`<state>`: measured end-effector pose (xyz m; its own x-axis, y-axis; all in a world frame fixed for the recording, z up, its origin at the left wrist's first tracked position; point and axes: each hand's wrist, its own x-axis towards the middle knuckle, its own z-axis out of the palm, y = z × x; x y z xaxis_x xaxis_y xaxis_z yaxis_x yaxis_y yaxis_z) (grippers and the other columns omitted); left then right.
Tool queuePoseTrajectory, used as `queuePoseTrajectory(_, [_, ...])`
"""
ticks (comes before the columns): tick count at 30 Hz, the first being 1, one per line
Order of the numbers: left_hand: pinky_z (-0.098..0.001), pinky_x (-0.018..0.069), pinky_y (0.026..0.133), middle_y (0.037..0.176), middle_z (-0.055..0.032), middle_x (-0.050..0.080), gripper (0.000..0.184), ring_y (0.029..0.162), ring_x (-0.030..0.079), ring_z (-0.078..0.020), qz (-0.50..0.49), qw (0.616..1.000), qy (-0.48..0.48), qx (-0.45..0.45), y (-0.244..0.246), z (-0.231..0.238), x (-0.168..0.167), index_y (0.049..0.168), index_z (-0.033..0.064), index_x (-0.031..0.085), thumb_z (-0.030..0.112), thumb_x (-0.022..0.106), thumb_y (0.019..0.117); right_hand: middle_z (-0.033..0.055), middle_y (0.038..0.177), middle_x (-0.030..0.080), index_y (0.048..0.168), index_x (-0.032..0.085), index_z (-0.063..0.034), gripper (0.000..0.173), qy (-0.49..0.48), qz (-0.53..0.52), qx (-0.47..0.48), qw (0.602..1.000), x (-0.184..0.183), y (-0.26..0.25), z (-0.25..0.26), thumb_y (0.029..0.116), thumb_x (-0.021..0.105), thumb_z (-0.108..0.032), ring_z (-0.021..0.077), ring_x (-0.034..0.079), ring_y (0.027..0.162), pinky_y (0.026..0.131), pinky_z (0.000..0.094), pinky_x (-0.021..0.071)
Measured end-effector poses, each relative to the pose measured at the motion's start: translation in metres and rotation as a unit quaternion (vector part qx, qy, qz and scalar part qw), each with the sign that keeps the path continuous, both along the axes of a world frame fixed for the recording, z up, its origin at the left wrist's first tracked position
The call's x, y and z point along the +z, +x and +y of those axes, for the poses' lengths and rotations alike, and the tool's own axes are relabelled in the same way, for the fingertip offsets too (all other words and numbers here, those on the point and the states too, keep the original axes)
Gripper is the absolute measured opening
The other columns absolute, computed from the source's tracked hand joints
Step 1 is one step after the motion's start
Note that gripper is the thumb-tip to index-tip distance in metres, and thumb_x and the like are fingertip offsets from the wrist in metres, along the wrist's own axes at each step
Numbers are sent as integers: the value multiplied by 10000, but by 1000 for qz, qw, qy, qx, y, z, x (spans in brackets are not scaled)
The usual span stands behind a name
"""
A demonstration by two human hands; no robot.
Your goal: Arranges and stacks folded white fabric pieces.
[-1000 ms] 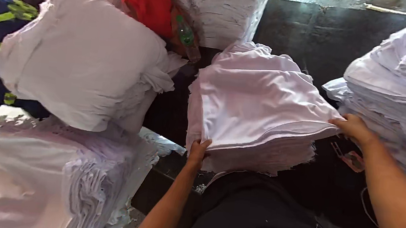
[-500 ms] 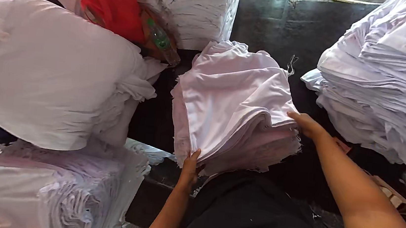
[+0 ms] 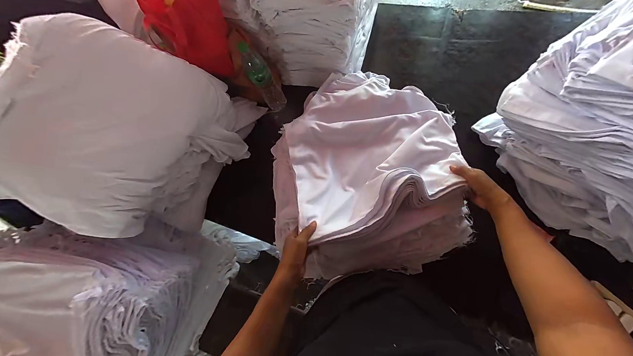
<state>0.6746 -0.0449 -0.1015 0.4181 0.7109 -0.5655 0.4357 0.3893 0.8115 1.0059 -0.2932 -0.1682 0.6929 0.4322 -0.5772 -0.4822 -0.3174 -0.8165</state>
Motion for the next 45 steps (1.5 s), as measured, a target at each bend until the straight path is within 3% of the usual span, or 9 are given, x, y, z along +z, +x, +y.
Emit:
queuePoseTrajectory(6, [-294, 558, 653, 883, -71, 675, 312, 700, 639, -94, 0, 984, 175, 12, 0, 102, 23, 1181, -43, 616, 234, 540, 1059, 352, 1228, 614, 1242, 611, 123, 460, -147, -134, 34, 979, 45, 8, 6, 1040, 605, -290, 465, 591, 1170, 1020, 647, 428])
queuePoseTrajectory(10, [-303, 520, 671, 902, -88, 650, 317, 702, 589, -104, 79, 975, 207, 9, 4, 146, 8, 1147, -37, 643, 256, 593, 1036, 211, 1173, 655, 1317, 563, 49, 451, -35, -105, -48, 993, 74, -14, 16, 1069, 540, -326, 260, 653, 1030, 932, 455, 532])
queuePoseTrajectory(14, [-350, 518, 726, 948, -137, 646, 354, 746, 587, -143, 139, 962, 235, -14, 14, 153, 8, 1134, -58, 648, 278, 598, 1035, 305, 1178, 641, 1262, 606, 77, 492, -102, -97, -17, 990, 28, -34, 20, 1056, 569, -368, 409, 629, 1066, 944, 594, 481])
queuePoseTrajectory(22, [-432, 529, 839, 1108, -241, 636, 428, 883, 627, -252, 185, 960, 200, -61, 19, 155, 11, 1249, -83, 596, 300, 554, 1062, 190, 1198, 659, 1357, 557, 18, 466, 29, -62, 8, 998, -2, -37, 32, 1065, 548, -345, 233, 648, 1043, 948, 437, 521])
queuePoseTrajectory(31, [-378, 530, 742, 997, -150, 640, 414, 786, 594, -174, 117, 966, 187, -132, 52, 167, 59, 1227, -37, 593, 340, 527, 1069, 126, 1181, 603, 1400, 466, -66, 449, -70, 119, 50, 989, 43, -44, -6, 1098, 413, -394, 207, 629, 996, 824, 401, 545])
queuePoseTrajectory(36, [-314, 598, 802, 942, -8, 697, 252, 831, 682, -71, -128, 948, 268, -111, 66, 166, 114, 1177, 26, 610, 231, 539, 1049, -7, 902, 673, 1153, 600, -69, 246, 58, -83, -77, 992, 98, -7, -23, 1040, 549, -282, 64, 656, 774, 715, 281, 579])
queuePoseTrajectory(39, [-351, 591, 804, 964, -36, 674, 334, 844, 668, -106, -93, 957, 264, -75, 62, 163, 86, 1180, 6, 590, 310, 528, 1058, 18, 976, 671, 1217, 573, -40, 323, 61, -183, -107, 975, 104, 0, -16, 1037, 576, -308, 80, 666, 838, 775, 311, 588])
queuePoseTrajectory(42, [-498, 539, 852, 1096, -268, 643, 496, 920, 640, -313, 156, 956, 214, -126, 45, 161, 6, 1247, -117, 576, 320, 632, 1019, 296, 1172, 640, 1323, 547, 85, 470, -106, -168, -13, 980, 51, -7, -7, 1032, 624, -276, 379, 652, 1016, 915, 576, 523])
queuePoseTrajectory(45, [-495, 521, 905, 1212, -283, 611, 494, 1029, 628, -331, 224, 960, 127, -113, 33, 146, -33, 1309, -113, 539, 254, 652, 999, 330, 1239, 606, 1341, 515, 114, 488, -198, -105, 55, 973, -5, -11, -6, 1005, 658, -208, 406, 644, 1079, 931, 557, 523])
